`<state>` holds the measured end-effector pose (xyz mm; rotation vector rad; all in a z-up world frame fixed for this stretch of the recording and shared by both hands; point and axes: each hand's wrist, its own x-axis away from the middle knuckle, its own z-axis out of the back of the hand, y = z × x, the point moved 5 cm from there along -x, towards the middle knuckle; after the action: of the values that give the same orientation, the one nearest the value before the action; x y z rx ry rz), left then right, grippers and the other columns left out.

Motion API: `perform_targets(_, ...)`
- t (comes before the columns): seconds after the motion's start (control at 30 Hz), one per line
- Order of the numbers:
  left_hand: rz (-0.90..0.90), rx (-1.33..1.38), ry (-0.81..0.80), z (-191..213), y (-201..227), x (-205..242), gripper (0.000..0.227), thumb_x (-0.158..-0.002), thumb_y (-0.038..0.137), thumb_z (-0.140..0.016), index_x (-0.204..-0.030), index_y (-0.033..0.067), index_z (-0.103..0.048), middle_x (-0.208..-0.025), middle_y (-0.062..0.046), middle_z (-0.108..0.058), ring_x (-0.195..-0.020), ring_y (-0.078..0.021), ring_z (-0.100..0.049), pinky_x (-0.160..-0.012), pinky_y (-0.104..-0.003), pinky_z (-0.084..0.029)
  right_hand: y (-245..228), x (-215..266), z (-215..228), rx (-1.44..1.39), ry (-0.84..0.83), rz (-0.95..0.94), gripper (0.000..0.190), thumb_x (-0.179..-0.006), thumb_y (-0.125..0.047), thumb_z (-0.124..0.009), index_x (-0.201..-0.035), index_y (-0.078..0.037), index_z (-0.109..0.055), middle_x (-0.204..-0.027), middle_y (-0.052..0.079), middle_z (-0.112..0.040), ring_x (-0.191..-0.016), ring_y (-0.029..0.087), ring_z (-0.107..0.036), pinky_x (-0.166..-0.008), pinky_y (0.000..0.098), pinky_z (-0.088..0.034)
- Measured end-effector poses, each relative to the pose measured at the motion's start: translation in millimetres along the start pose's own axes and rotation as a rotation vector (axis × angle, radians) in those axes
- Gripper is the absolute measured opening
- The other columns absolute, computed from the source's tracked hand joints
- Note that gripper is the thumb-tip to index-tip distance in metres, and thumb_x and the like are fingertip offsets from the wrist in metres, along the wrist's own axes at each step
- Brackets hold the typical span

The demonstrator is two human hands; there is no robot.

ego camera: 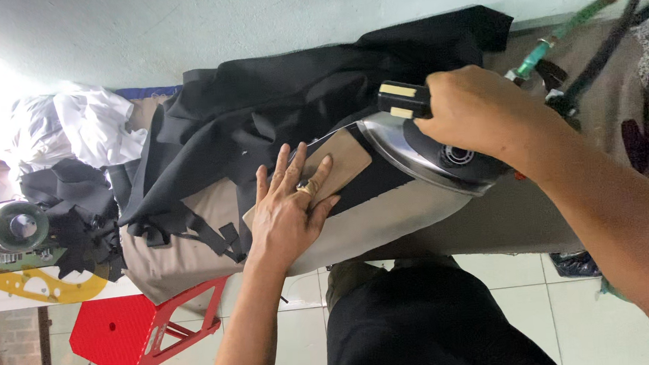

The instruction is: The person irons pieces of black fabric on a padded board using a steam iron and a wooden block. They smooth the fabric by hand, press the iron over specific sections, and use the wooden block to flatten seams.

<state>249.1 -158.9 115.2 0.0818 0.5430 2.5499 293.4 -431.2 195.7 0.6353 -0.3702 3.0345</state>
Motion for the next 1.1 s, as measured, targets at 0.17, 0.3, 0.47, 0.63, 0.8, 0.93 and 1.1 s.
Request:
perform_targets(0.17,0.016,0.014,-0.051,-5,9,-22,0.064,-0.093,0.047,-0.069,-0.152,0.0355,-0.051,-0.163,-0.014,-0.042,-0.154,-0.0403,-0.028,-0.117,-0.071,-0.023,22,15,-6,-0.008,-0.008,-0.056,0.035,-0.098,-0.028,-0.058,-0.092,0.004,-0.069,-0.078,0.029,-0.073,-0.074,0.046,-0.075,-0.061,0.0499,-0.057)
perform_targets(0.3,-0.085,-0.022,-0.026,-14,15,-38,0.059,-0.101,0.050,-0.058,-0.155,0.0293,-0.046,-0.165,-0.016,-0.037,-0.155,-0.0378,-0.024,-0.115,-0.067,-0.025,46,24,-20,0.048,-0.021,-0.161,0.038,-0.097,-0.041,-0.062,-0.090,-0.004,-0.061,-0.073,0.015,-0.066,-0.065,0.034,-0.063,-0.060,0.0427,-0.047)
perform_targets(0.47,-0.156,-0.028,0.020,-20,20,-57,0.060,-0.101,0.050,-0.060,-0.155,0.0285,-0.047,-0.161,-0.019,-0.042,-0.153,-0.0402,-0.031,-0.110,-0.065,-0.032,64,33,-26,0.037,0.005,-0.182,0.036,-0.095,-0.040,-0.064,-0.090,-0.005,-0.065,-0.072,0.015,-0.069,-0.070,0.037,-0.069,-0.063,0.0449,-0.051)
perform_targets(0.63,-0.229,0.035,-0.012,-17,23,-57,0.058,-0.099,0.048,-0.066,-0.152,0.0321,-0.050,-0.161,-0.013,-0.045,-0.154,-0.0406,-0.030,-0.111,-0.074,-0.028,70,43,-24,0.021,-0.019,-0.267,0.038,-0.096,-0.043,-0.064,-0.097,-0.005,-0.068,-0.084,0.018,-0.075,-0.081,0.041,-0.072,-0.073,0.0488,-0.054)
perform_targets(0.8,-0.288,-0.041,-0.011,1,26,-9,0.053,-0.102,0.047,-0.058,-0.152,0.0320,-0.050,-0.161,-0.014,-0.046,-0.154,-0.0424,-0.028,-0.113,-0.071,-0.025,73,44,-27,0.022,-0.001,-0.276,0.041,-0.095,-0.045,-0.065,-0.095,-0.005,-0.067,-0.078,0.018,-0.071,-0.074,0.039,-0.069,-0.068,0.0465,-0.052)
perform_targets(0.93,-0.272,-0.077,0.081,-5,28,6,0.053,-0.100,0.047,-0.061,-0.150,0.0327,-0.055,-0.162,-0.010,-0.044,-0.154,-0.0417,-0.032,-0.114,-0.062,-0.028,78,39,-31,0.065,0.082,-0.223,0.044,-0.092,-0.048,-0.066,-0.105,-0.006,-0.070,-0.092,0.022,-0.076,-0.091,0.046,-0.071,-0.080,0.0513,-0.054)
perform_targets(1.1,-0.286,-0.026,0.033,0,26,15,0.051,-0.101,0.045,-0.061,-0.150,0.0316,-0.056,-0.162,-0.010,-0.044,-0.154,-0.0392,-0.031,-0.114,-0.066,-0.031,72,33,-30,0.096,0.049,-0.167,0.039,-0.092,-0.046,-0.067,-0.095,-0.007,-0.068,-0.077,0.016,-0.073,-0.072,0.038,-0.070,-0.066,0.0462,-0.052)
